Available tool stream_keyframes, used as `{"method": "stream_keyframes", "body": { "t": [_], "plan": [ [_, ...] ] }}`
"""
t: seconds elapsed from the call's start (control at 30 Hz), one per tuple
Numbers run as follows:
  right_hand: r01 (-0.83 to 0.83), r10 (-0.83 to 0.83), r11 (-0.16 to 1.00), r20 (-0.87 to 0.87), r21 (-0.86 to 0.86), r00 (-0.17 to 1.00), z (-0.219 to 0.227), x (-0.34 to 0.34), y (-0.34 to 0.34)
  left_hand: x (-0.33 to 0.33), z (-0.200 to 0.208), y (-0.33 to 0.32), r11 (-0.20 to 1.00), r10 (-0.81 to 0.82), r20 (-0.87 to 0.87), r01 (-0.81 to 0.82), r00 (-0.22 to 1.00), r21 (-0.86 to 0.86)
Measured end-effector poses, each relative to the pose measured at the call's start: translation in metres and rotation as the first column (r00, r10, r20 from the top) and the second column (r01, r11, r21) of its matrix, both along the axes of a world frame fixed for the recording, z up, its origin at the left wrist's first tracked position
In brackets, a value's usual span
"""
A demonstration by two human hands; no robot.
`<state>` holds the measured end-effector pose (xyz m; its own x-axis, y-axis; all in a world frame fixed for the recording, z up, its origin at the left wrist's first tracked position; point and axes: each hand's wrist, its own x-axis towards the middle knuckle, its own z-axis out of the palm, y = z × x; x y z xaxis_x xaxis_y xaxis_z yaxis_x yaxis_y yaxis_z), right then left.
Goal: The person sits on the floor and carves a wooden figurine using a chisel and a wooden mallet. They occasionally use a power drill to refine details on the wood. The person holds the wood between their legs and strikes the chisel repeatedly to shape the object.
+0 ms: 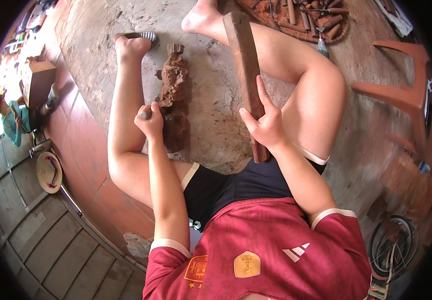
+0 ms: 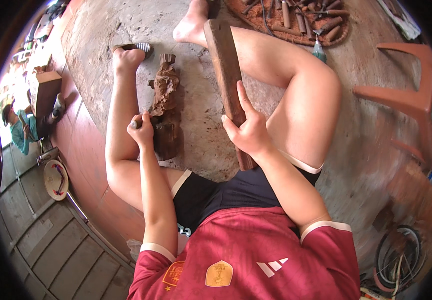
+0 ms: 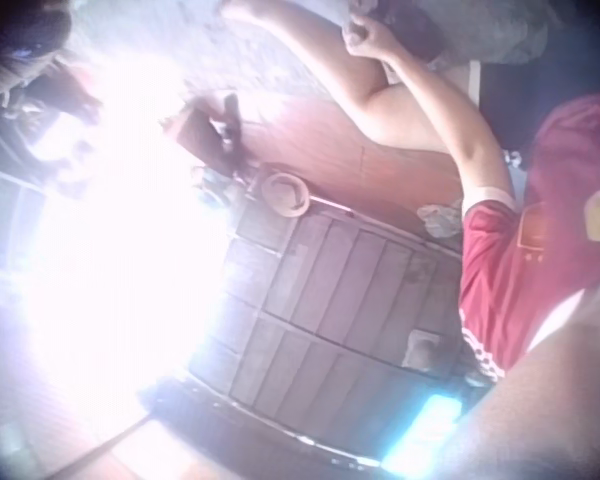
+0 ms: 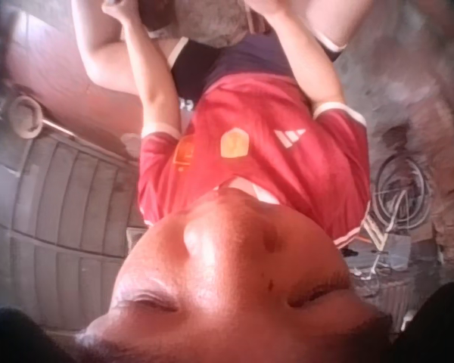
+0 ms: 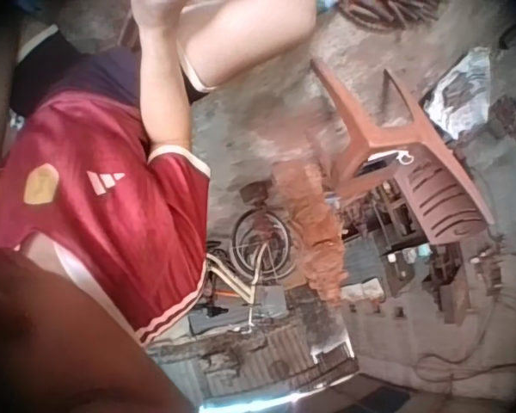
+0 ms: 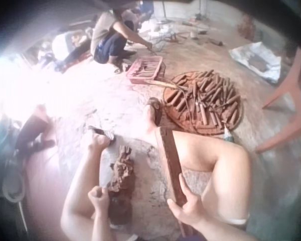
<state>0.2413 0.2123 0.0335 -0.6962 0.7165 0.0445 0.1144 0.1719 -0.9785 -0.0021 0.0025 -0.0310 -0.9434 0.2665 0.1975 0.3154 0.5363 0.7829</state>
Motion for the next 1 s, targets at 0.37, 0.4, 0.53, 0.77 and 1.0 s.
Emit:
{"method": "stream_keyframes", "body": {
  "t": [0.37,0.4,0.53,0.77,1.0],
  "plan": [
    [-0.111,0.107,0.994,0.290,-0.004,0.951,-0.042,-0.031,-0.019,-0.004,0.000,-0.010,0.996,-0.083,-0.086,0.082,0.993,-0.017],
    [-0.109,0.122,0.992,0.331,-0.059,0.936,-0.040,-0.035,-0.023,-0.007,-0.001,-0.013,0.994,-0.106,-0.063,0.105,0.992,-0.016],
    [-0.085,0.097,0.995,0.420,-0.048,0.902,-0.062,-0.037,-0.031,-0.014,-0.003,-0.013,0.992,-0.124,-0.008,0.124,0.992,-0.013],
    [-0.233,0.216,0.969,0.737,-0.082,0.641,-0.045,-0.041,-0.030,-0.007,0.000,-0.018,0.961,-0.273,0.271,0.249,0.923,0.121],
    [-0.259,0.316,0.942,0.815,-0.211,0.486,-0.058,-0.043,-0.028,0.013,0.000,-0.008,0.965,-0.262,0.200,0.254,0.944,0.066]
  ]
}}
